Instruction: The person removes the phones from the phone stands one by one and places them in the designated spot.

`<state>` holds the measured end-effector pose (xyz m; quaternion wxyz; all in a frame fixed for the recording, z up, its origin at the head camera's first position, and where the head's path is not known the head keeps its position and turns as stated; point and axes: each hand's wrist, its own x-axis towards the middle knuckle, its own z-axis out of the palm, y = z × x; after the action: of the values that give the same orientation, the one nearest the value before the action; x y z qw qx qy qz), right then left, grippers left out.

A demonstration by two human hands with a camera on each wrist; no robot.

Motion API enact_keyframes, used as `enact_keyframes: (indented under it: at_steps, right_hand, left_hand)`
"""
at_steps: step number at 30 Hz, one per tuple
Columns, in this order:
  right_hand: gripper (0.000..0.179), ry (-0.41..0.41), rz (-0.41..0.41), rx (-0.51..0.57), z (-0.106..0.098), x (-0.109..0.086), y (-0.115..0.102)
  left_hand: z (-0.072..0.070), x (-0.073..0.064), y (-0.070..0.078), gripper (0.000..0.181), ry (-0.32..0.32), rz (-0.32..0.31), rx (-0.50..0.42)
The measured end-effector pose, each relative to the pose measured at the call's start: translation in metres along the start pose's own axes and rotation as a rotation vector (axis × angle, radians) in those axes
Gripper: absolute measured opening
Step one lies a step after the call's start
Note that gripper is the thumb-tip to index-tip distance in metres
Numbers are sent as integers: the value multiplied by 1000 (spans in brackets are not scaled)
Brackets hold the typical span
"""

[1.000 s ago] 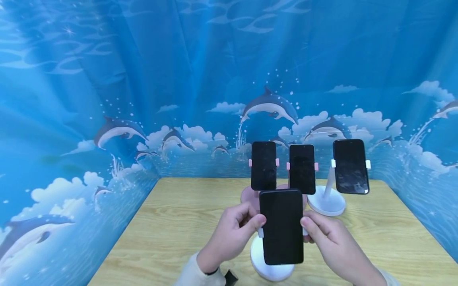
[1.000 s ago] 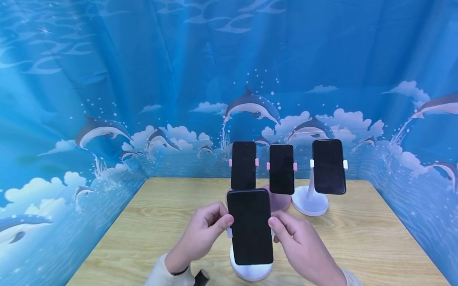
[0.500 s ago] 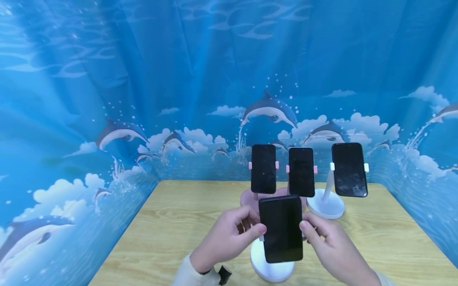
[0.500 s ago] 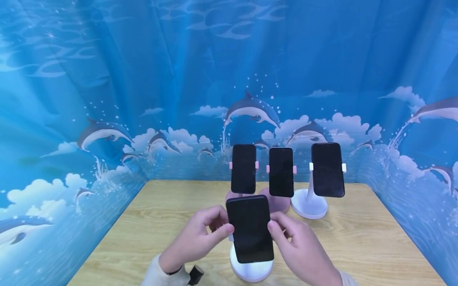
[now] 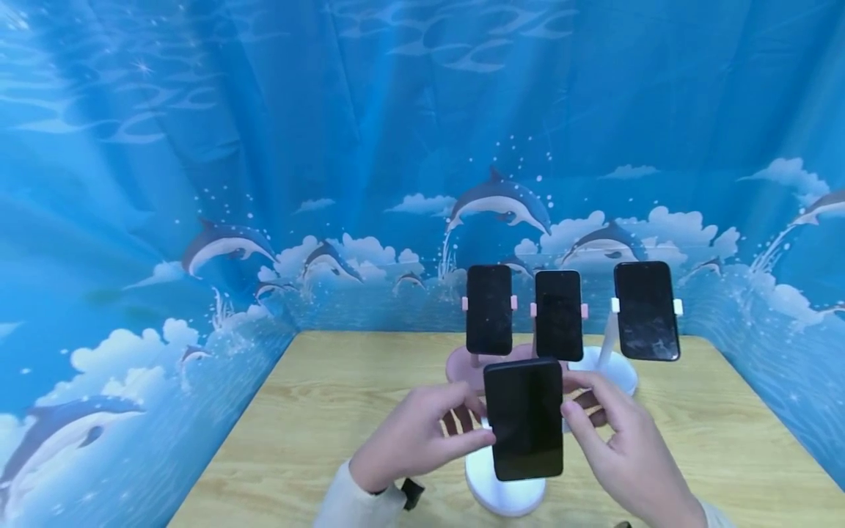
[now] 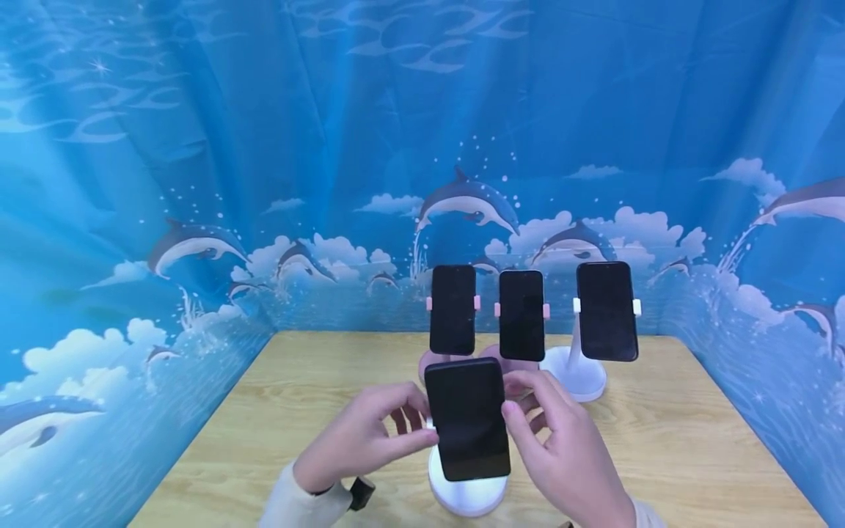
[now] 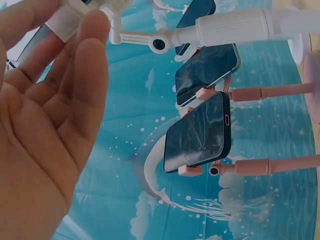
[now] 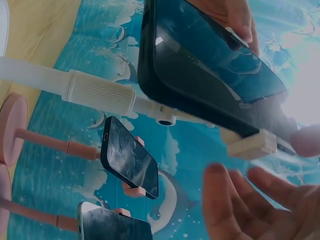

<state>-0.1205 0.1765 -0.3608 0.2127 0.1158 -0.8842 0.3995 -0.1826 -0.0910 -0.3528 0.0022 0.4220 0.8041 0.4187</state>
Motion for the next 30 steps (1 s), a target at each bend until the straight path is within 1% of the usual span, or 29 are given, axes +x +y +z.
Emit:
enact_keyframes:
  at_steps: [2, 4, 7, 9, 10, 12, 16, 18, 21, 25, 30]
  right_hand:
    - [37, 82, -60, -22, 0, -2, -5]
    - [50, 167, -133, -74, -2, -3, -11]
    - [66, 262, -234, -209, -6, -1, -25]
    - [69, 285, -295, -309, -9, 1, -37]
    - [68, 279, -319, -360, -9, 1, -43]
    - [66, 238, -345, -426, -8, 2, -55]
    - [66, 157, -387, -505, 0, 3, -70]
    - [66, 137, -403, -529, 4, 5, -74]
    - [66, 125, -422, -572, 9, 9, -76]
    - [62, 118, -441, -621, 14, 15, -74]
    - [52, 153, -505, -642, 19, 21, -69]
  left_hand:
    - [1, 1, 0, 17, -1, 12, 16]
    - [1, 2, 1, 17, -1, 20, 25]
    - [2, 1, 2, 16, 7, 36, 32]
    - [3, 1, 2, 15, 17, 48, 38]
    - [3, 1, 2, 15, 21, 54, 43]
    - [4, 1, 3, 14, 31, 66, 49]
    - [5, 1, 4, 13, 43, 91, 70]
    - [6, 2, 5, 13, 47, 104, 85]
    - [7, 2, 6, 13, 54, 122, 105]
    - [8, 3, 5, 12, 67, 139, 129]
    - [9, 2, 5, 11, 69, 136, 114]
